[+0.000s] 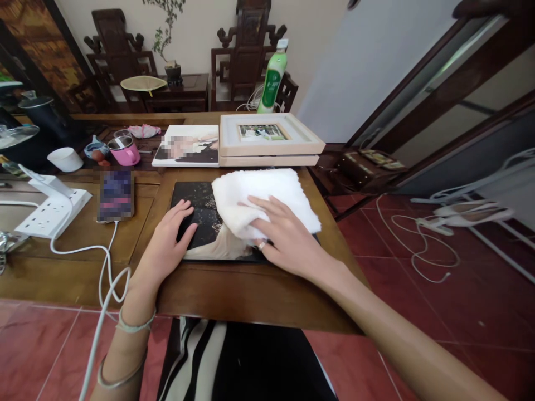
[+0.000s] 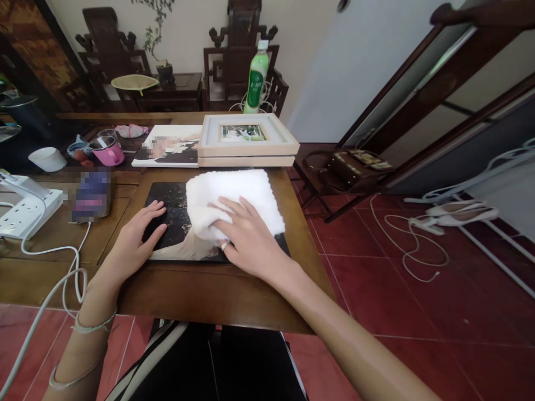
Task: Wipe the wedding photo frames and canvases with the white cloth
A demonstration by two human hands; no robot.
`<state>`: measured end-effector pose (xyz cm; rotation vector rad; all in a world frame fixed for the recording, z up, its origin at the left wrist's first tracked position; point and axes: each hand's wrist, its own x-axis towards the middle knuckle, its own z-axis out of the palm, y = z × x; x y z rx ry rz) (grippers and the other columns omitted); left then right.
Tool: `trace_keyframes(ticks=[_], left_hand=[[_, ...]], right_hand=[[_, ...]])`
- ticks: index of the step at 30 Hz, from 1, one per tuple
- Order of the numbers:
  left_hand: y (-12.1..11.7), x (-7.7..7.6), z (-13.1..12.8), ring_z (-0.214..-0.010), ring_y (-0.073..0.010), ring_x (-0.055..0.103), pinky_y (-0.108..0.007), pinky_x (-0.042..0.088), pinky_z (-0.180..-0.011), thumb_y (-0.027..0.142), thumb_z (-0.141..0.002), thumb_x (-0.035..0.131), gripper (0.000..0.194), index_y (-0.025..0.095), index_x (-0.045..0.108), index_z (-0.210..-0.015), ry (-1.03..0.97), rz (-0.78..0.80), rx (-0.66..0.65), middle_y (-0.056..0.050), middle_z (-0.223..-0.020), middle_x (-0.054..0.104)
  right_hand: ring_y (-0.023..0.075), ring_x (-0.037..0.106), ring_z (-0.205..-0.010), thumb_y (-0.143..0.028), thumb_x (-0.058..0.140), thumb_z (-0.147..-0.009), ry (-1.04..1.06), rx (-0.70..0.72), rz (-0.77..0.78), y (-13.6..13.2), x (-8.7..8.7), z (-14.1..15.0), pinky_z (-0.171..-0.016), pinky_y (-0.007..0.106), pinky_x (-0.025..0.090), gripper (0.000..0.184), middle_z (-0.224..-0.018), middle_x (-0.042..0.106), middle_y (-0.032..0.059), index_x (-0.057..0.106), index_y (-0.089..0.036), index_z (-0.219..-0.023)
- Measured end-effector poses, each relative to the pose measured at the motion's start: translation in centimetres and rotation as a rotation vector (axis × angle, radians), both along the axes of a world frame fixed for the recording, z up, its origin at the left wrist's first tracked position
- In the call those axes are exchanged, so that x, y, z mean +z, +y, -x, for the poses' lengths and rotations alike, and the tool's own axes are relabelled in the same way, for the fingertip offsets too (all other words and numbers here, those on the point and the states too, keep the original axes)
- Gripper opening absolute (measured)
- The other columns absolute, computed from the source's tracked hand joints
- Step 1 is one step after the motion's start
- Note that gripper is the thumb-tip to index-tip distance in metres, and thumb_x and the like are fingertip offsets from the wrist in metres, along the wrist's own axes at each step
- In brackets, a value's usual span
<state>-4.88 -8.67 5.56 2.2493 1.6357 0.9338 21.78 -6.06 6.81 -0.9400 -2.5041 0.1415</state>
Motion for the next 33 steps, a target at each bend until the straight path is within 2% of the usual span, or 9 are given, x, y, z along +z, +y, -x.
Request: trace_keyframes(ticks=[7, 11, 15, 21, 27, 29, 33], left_hand=[[1.9, 1.6, 0.9, -0.137, -0.0271, 0.048, -0.049, 0.037, -0.115, 0.032, -0.097, 0.048, 0.035, 0.012, 0.060, -0.122, 0.015, -0.016, -0.002, -0.019, -0.139, 0.058], [2.1, 1.9, 0.9, -0.137, -0.0270, 0.048, -0.050, 0.037, -0.115, 0.033, -0.096, 0.048, 0.034, 0.013, 0.060, -0.121, 0.023, -0.012, -0.004, -0.018, -0.139, 0.058], [1.5, 1.0, 0.2, -0.137, -0.0272, 0.048, -0.050, 0.037, -0.115, 0.033, -0.096, 0.048, 0.034, 0.014, 0.060, -0.122, 0.018, -0.009, -0.001, -0.017, -0.139, 0.058], [-0.2, -0.4, -0.7, -0.137, -0.0271, 0.047, -0.051, 0.036, -0.116, 0.033, -0.096, 0.048, 0.035, 0.015, 0.059, -0.123, 0.006, -0.007, 0.003, -0.016, -0.141, 0.057], [-1.1, -1.2, -0.9, -0.137, -0.0272, 0.047, -0.050, 0.036, -0.116, 0.033, -0.096, 0.048, 0.036, 0.012, 0.059, -0.123, 0.007, -0.014, 0.006, -0.019, -0.141, 0.056], [-1.0, -1.4, -1.0, -0.137, -0.0271, 0.047, -0.050, 0.036, -0.116, 0.034, -0.096, 0.048, 0.036, 0.013, 0.059, -0.123, 0.011, -0.010, 0.009, -0.018, -0.141, 0.056], [-0.5, -1.6, -0.9, -0.137, -0.0270, 0.048, -0.051, 0.037, -0.115, 0.034, -0.096, 0.048, 0.035, 0.015, 0.059, -0.123, 0.009, -0.009, 0.008, -0.017, -0.141, 0.057]], right_hand=[[0.0347, 0.040, -0.140, -0.007, 0.050, -0.071, -0.001, 0.059, -0.017, -3.9, 2.1, 0.2, -0.114, 0.063, 0.031, 0.029, -0.145, 0.054, 0.0092, 0.070, -0.020, -0.088], [0.0348, 0.040, -0.140, -0.006, 0.051, -0.069, -0.039, 0.100, 0.023, -4.3, 2.6, 0.3, -0.114, 0.064, 0.031, 0.034, -0.147, 0.051, 0.0079, 0.070, -0.021, -0.093], [0.0309, 0.042, -0.139, -0.006, 0.049, -0.074, -0.011, 0.078, 0.054, -2.6, 1.8, 0.0, -0.116, 0.061, 0.029, 0.044, -0.145, 0.054, 0.0082, 0.068, -0.021, -0.110], [0.0315, 0.046, -0.135, -0.010, 0.051, -0.081, -0.012, 0.038, 0.022, 1.4, 0.1, 0.0, -0.114, 0.059, 0.032, 0.038, -0.130, 0.064, 0.0143, 0.067, -0.020, -0.114], [0.0332, 0.049, -0.130, -0.017, 0.051, -0.087, -0.020, -0.002, -0.004, 4.9, -0.8, 0.9, -0.108, 0.058, 0.038, 0.033, -0.127, 0.065, 0.0137, 0.067, -0.021, -0.115], [0.0337, 0.048, -0.130, -0.020, 0.050, -0.089, -0.012, -0.012, -0.013, 5.5, -1.2, 1.0, -0.107, 0.058, 0.039, 0.031, -0.128, 0.065, 0.0150, 0.067, -0.020, -0.115], [0.0333, 0.046, -0.134, -0.018, 0.052, -0.087, -0.018, -0.034, -0.029, 5.0, -1.7, 1.1, -0.112, 0.059, 0.032, 0.033, -0.125, 0.067, 0.0143, 0.067, -0.020, -0.116]])
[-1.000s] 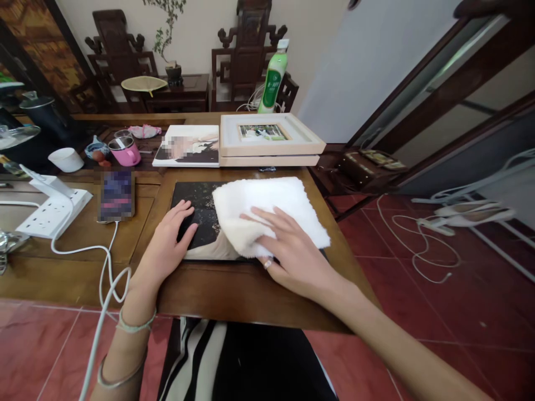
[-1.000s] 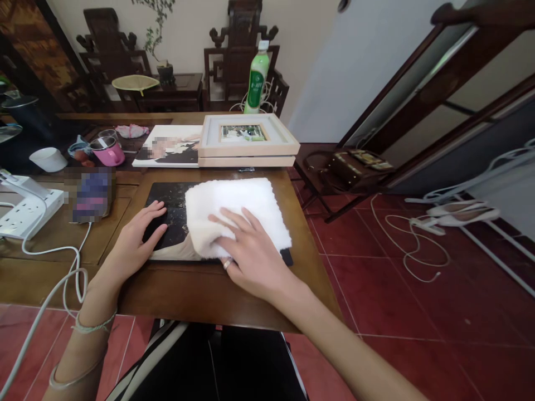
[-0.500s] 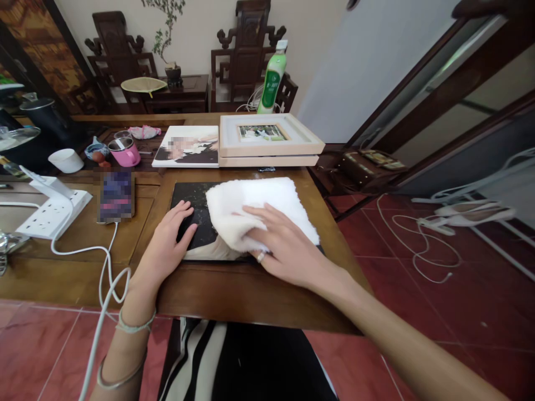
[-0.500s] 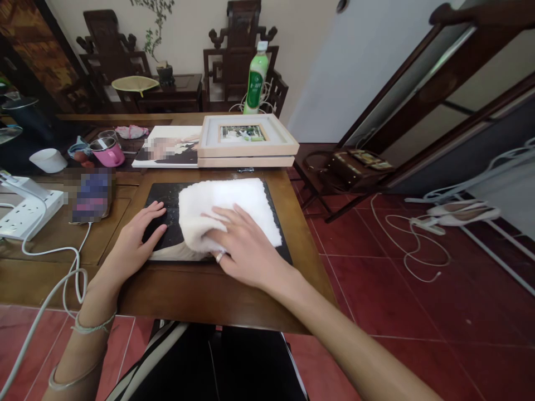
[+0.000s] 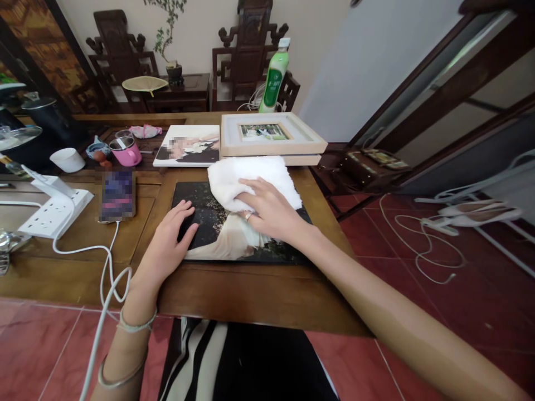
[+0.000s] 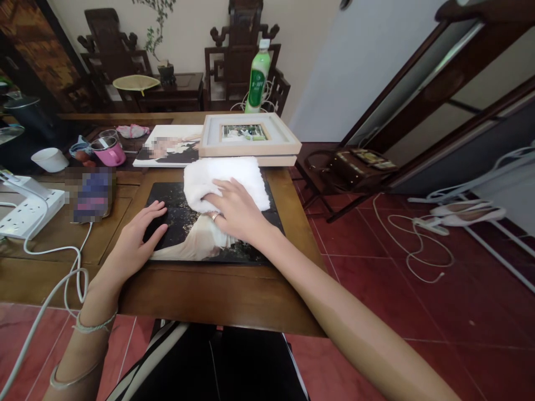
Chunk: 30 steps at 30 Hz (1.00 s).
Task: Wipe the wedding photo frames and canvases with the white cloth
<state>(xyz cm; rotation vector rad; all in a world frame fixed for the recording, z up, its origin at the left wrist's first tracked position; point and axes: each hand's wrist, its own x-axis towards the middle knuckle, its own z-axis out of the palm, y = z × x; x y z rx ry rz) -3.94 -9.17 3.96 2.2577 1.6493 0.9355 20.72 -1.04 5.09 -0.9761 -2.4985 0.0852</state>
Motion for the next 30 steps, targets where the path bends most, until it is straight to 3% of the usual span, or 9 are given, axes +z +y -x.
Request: trace_keyframes(ticks=[7, 17, 23, 30], left_hand=[[0.6, 0.8, -0.5, -0.137, -0.0272, 0.048, -0.051, 0.036, -0.116, 0.034, -0.096, 0.048, 0.036, 0.013, 0.060, -0.123, 0.000, -0.011, -0.008, -0.018, -0.140, 0.057], [3.1, 2.0, 0.9, -0.137, -0.0280, 0.047, -0.050, 0.037, -0.115, 0.032, -0.096, 0.047, 0.036, 0.011, 0.060, -0.122, 0.016, -0.002, -0.011, -0.019, -0.139, 0.057], [1.8, 2.1, 0.8, -0.137, -0.0281, 0.048, -0.049, 0.036, -0.116, 0.032, -0.096, 0.048, 0.036, 0.010, 0.060, -0.123, 0.011, -0.005, -0.010, -0.020, -0.139, 0.057], [0.1, 0.5, 0.8, -0.137, -0.0280, 0.048, -0.050, 0.036, -0.116, 0.033, -0.097, 0.048, 0.037, 0.011, 0.060, -0.123, 0.005, -0.010, -0.012, -0.019, -0.139, 0.057]], right_hand=[[0.0346, 0.043, -0.137, -0.009, 0.051, -0.080, -0.001, 0.049, 0.014, -4.3, 1.2, -1.4, -0.115, 0.062, 0.029, 0.039, -0.142, 0.056, 0.0123, 0.067, -0.016, -0.115], [0.0329, 0.040, -0.140, -0.008, 0.050, -0.074, 0.054, 0.126, 0.009, -8.6, 2.0, -0.7, -0.116, 0.060, 0.030, 0.028, -0.147, 0.052, 0.0073, 0.070, -0.021, -0.089], [0.0292, 0.042, -0.139, -0.007, 0.049, -0.074, 0.022, 0.137, 0.072, -6.9, 2.8, -1.5, -0.117, 0.059, 0.029, 0.043, -0.144, 0.055, 0.0077, 0.069, -0.020, -0.109], [0.0324, 0.047, -0.134, -0.010, 0.052, -0.078, -0.003, 0.104, 0.009, -1.8, 0.8, -1.3, -0.112, 0.058, 0.035, 0.038, -0.132, 0.063, 0.0178, 0.069, -0.016, -0.112]])
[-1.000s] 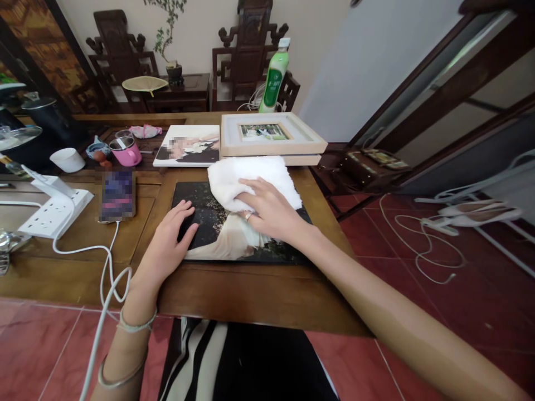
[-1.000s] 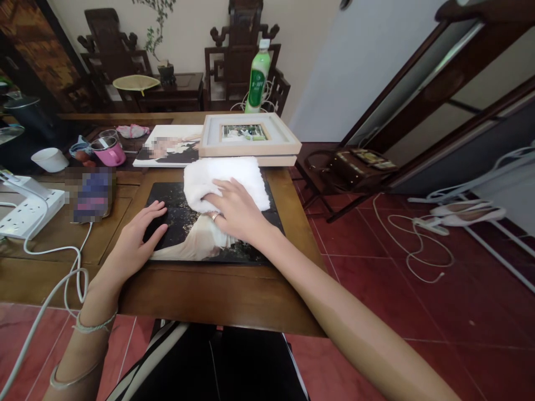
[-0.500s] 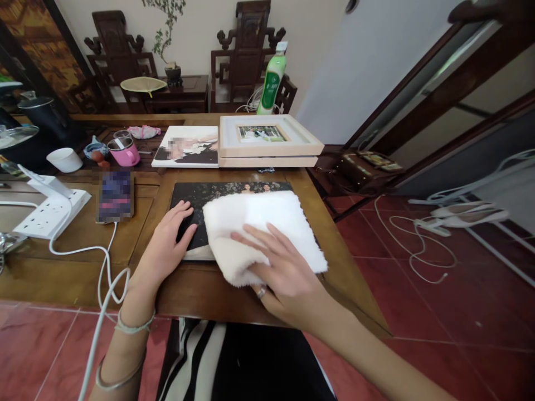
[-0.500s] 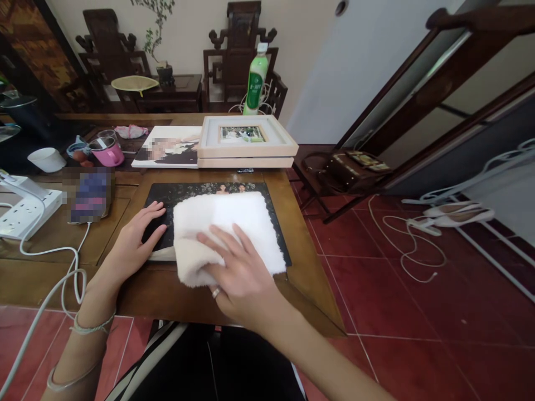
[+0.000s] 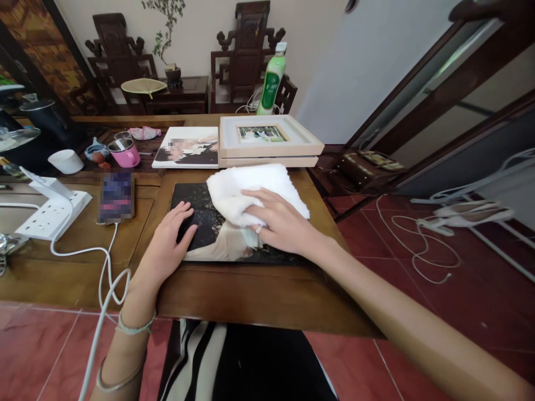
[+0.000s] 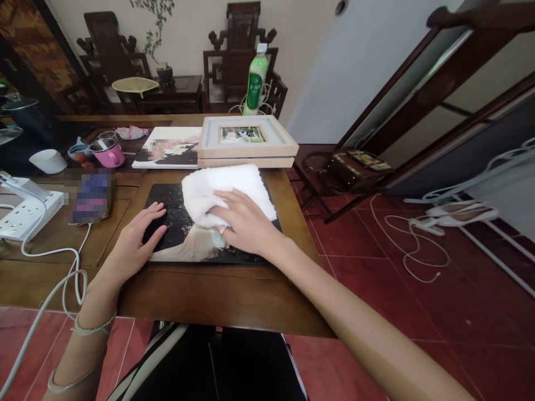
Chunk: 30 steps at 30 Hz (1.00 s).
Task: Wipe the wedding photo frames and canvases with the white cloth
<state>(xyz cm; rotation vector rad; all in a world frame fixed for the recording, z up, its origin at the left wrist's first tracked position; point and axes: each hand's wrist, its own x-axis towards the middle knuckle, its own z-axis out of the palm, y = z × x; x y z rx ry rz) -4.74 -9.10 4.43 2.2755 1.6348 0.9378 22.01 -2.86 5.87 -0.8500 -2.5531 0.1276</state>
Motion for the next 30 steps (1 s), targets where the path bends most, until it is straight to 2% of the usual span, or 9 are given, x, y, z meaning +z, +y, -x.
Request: trace_keyframes(ticks=[4, 7, 11, 15, 18, 21, 25, 30], left_hand=[[0.5, -1.2, -0.2, -0.137, -0.0283, 0.048, -0.049, 0.036, -0.116, 0.032, -0.097, 0.049, 0.037, 0.009, 0.060, -0.123, -0.003, -0.008, -0.001, -0.020, -0.139, 0.057], [0.7, -1.5, -0.4, -0.137, -0.0278, 0.048, -0.048, 0.037, -0.116, 0.032, -0.097, 0.049, 0.036, 0.009, 0.060, -0.123, -0.006, -0.014, -0.001, -0.020, -0.139, 0.058], [0.8, -0.7, -0.3, -0.136, -0.0276, 0.048, -0.048, 0.037, -0.116, 0.032, -0.097, 0.049, 0.037, 0.009, 0.060, -0.122, -0.006, -0.011, -0.003, -0.020, -0.138, 0.058], [1.1, 0.5, -0.2, -0.137, -0.0270, 0.048, -0.049, 0.037, -0.115, 0.033, -0.097, 0.049, 0.036, 0.010, 0.060, -0.123, -0.003, -0.009, -0.001, -0.019, -0.139, 0.058], [1.8, 1.0, -0.1, -0.137, -0.0269, 0.048, -0.049, 0.038, -0.115, 0.032, -0.097, 0.048, 0.036, 0.011, 0.060, -0.122, -0.003, -0.011, -0.002, -0.019, -0.139, 0.058], [2.4, 1.3, 0.0, -0.137, -0.0272, 0.048, -0.049, 0.038, -0.115, 0.032, -0.096, 0.048, 0.036, 0.010, 0.060, -0.122, 0.005, -0.004, -0.001, -0.019, -0.139, 0.058], [2.5, 1.3, 0.1, -0.137, -0.0272, 0.048, -0.049, 0.038, -0.115, 0.033, -0.096, 0.048, 0.036, 0.011, 0.061, -0.122, 0.016, -0.002, 0.004, -0.019, -0.139, 0.058], [1.2, 1.0, -0.1, -0.136, -0.0276, 0.049, -0.051, 0.038, -0.115, 0.033, -0.096, 0.048, 0.036, 0.013, 0.060, -0.123, 0.017, -0.009, 0.002, -0.018, -0.140, 0.058]], right_hand=[[0.0318, 0.047, -0.134, -0.012, 0.055, -0.079, -0.013, -0.044, -0.021, 2.6, -1.5, 0.3, -0.111, 0.056, 0.036, 0.036, -0.134, 0.061, 0.0167, 0.069, -0.017, -0.112], [0.0318, 0.046, -0.135, -0.011, 0.055, -0.078, -0.004, -0.075, -0.043, 2.7, -1.9, 0.4, -0.113, 0.056, 0.034, 0.038, -0.130, 0.064, 0.0152, 0.068, -0.017, -0.114], [0.0351, 0.046, -0.134, -0.009, 0.053, -0.080, -0.019, -0.072, -0.055, 0.3, -0.8, 0.6, -0.112, 0.060, 0.033, 0.039, -0.134, 0.063, 0.0143, 0.068, -0.015, -0.116], [0.0376, 0.045, -0.134, -0.007, 0.051, -0.077, -0.027, -0.073, -0.052, -3.4, 0.7, 0.9, -0.113, 0.062, 0.032, 0.035, -0.140, 0.058, 0.0144, 0.070, -0.013, -0.106], [0.0391, 0.045, -0.135, -0.006, 0.052, -0.073, 0.016, -0.086, -0.056, -5.8, 0.9, 1.6, -0.112, 0.064, 0.032, 0.031, -0.140, 0.057, 0.0147, 0.072, -0.016, -0.095], [0.0413, 0.046, -0.134, -0.006, 0.054, -0.070, 0.057, -0.064, -0.071, -7.2, 0.8, 2.1, -0.110, 0.065, 0.033, 0.027, -0.141, 0.056, 0.0165, 0.072, -0.016, -0.088], [0.0405, 0.048, -0.131, -0.006, 0.055, -0.069, 0.054, -0.015, -0.048, -6.8, 1.1, 2.2, -0.109, 0.064, 0.036, 0.029, -0.140, 0.057, 0.0147, 0.072, -0.017, -0.090], [0.0367, 0.047, -0.133, -0.006, 0.053, -0.072, 0.016, -0.024, -0.002, -4.5, 1.6, 2.2, -0.112, 0.060, 0.034, 0.037, -0.139, 0.059, 0.0124, 0.072, -0.017, -0.102]])
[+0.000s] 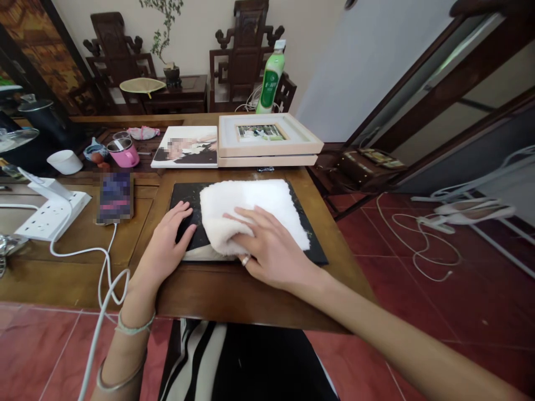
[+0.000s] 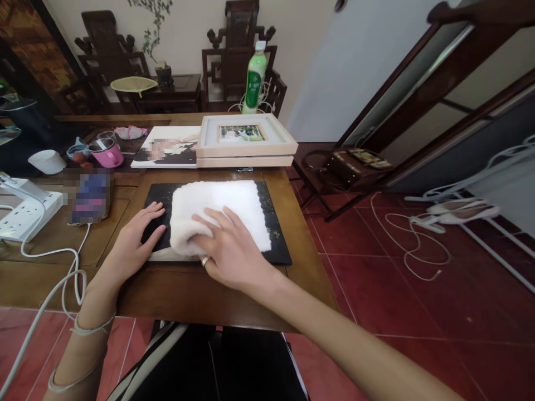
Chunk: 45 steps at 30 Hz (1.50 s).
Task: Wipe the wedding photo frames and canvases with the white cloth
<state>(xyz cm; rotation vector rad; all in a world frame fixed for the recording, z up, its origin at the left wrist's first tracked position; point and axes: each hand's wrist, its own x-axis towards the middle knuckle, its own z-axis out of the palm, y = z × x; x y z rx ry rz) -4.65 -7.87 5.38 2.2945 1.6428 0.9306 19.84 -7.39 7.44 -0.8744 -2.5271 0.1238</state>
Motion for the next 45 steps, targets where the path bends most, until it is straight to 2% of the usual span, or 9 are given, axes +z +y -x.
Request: trace_keyframes(ticks=[6, 11, 17, 23, 27, 32, 36, 41, 45], left_hand=[[-1.7, 0.0, -0.2, -0.137, -0.0264, 0.048, -0.049, 0.037, -0.116, 0.035, -0.097, 0.046, 0.042, 0.009, 0.057, -0.129, 0.002, -0.003, 0.011, -0.019, -0.142, 0.055], [-1.4, -0.7, -0.5, -0.139, -0.0246, 0.045, -0.047, 0.035, -0.117, 0.035, -0.099, 0.041, 0.047, 0.011, 0.052, -0.138, 0.001, 0.012, 0.034, -0.017, -0.145, 0.052], [-0.1, -1.0, -0.7, -0.142, -0.0258, 0.041, -0.050, 0.030, -0.119, 0.035, -0.101, 0.034, 0.048, 0.011, 0.052, -0.138, -0.024, 0.045, 0.035, -0.017, -0.150, 0.047], [1.0, 0.7, -0.7, -0.144, -0.0275, 0.037, -0.050, 0.029, -0.120, 0.033, -0.099, 0.037, 0.048, 0.010, 0.052, -0.138, 0.003, 0.091, 0.006, -0.017, -0.150, 0.046], [1.0, 1.4, -0.5, -0.144, -0.0286, 0.037, -0.050, 0.030, -0.120, 0.031, -0.098, 0.037, 0.049, 0.006, 0.052, -0.137, 0.016, 0.101, -0.002, -0.020, -0.149, 0.047], [0.3, 0.9, -0.4, -0.144, -0.0278, 0.038, -0.050, 0.030, -0.119, 0.032, -0.097, 0.039, 0.049, 0.007, 0.052, -0.137, 0.006, 0.090, 0.011, -0.020, -0.149, 0.047], [-0.4, -0.1, -0.4, -0.144, -0.0271, 0.038, -0.050, 0.030, -0.119, 0.032, -0.097, 0.040, 0.048, 0.009, 0.053, -0.137, -0.008, 0.084, 0.011, -0.018, -0.149, 0.047], [-0.8, -1.5, -0.9, -0.143, -0.0260, 0.040, -0.048, 0.030, -0.120, 0.034, -0.100, 0.037, 0.048, 0.009, 0.051, -0.138, -0.013, 0.072, 0.026, -0.018, -0.148, 0.049], [-0.5, -2.1, -1.3, -0.140, -0.0248, 0.044, -0.048, 0.032, -0.118, 0.038, -0.102, 0.032, 0.049, 0.014, 0.048, -0.141, -0.049, 0.014, 0.046, -0.015, -0.148, 0.050]], right_hand=[[0.0354, 0.048, -0.132, -0.009, 0.057, -0.076, -0.063, -0.017, -0.024, 3.0, 0.0, 0.6, -0.112, 0.057, 0.034, 0.044, -0.136, 0.061, 0.0144, 0.068, -0.016, -0.118], [0.0359, 0.044, -0.135, -0.012, 0.058, -0.081, -0.071, -0.105, 0.001, 4.2, -1.1, 1.3, -0.114, 0.057, 0.031, 0.039, -0.138, 0.059, 0.0159, 0.068, -0.014, -0.119], [0.0369, 0.040, -0.138, -0.007, 0.057, -0.076, -0.063, -0.082, 0.008, 1.5, -1.5, 1.3, -0.114, 0.061, 0.028, 0.034, -0.145, 0.054, 0.0132, 0.072, -0.018, -0.105], [0.0383, 0.044, -0.136, -0.007, 0.059, -0.072, 0.002, 0.012, -0.053, -2.3, -0.1, 0.6, -0.112, 0.062, 0.032, 0.027, -0.143, 0.055, 0.0155, 0.074, -0.020, -0.090], [0.0373, 0.046, -0.135, -0.007, 0.059, -0.070, -0.006, 0.083, -0.075, -3.0, 0.4, 0.1, -0.111, 0.059, 0.035, 0.021, -0.144, 0.054, 0.0143, 0.072, -0.020, -0.081], [0.0364, 0.046, -0.135, -0.008, 0.057, -0.070, -0.030, 0.103, -0.055, -1.1, 0.1, -0.6, -0.110, 0.060, 0.036, 0.033, -0.143, 0.056, 0.0115, 0.073, -0.020, -0.096], [0.0333, 0.044, -0.136, -0.008, 0.056, -0.074, -0.072, 0.007, -0.034, 1.6, -0.5, -0.3, -0.113, 0.056, 0.033, 0.039, -0.143, 0.056, 0.0118, 0.071, -0.020, -0.109], [0.0341, 0.046, -0.134, -0.015, 0.057, -0.084, -0.117, -0.165, 0.017, 4.7, -1.5, 1.2, -0.111, 0.054, 0.035, 0.036, -0.133, 0.062, 0.0158, 0.068, -0.016, -0.118], [0.0357, 0.040, -0.137, -0.015, 0.056, -0.085, -0.137, -0.213, 0.046, 5.1, -2.5, 2.3, -0.113, 0.059, 0.029, 0.037, -0.142, 0.056, 0.0153, 0.067, -0.017, -0.121]])
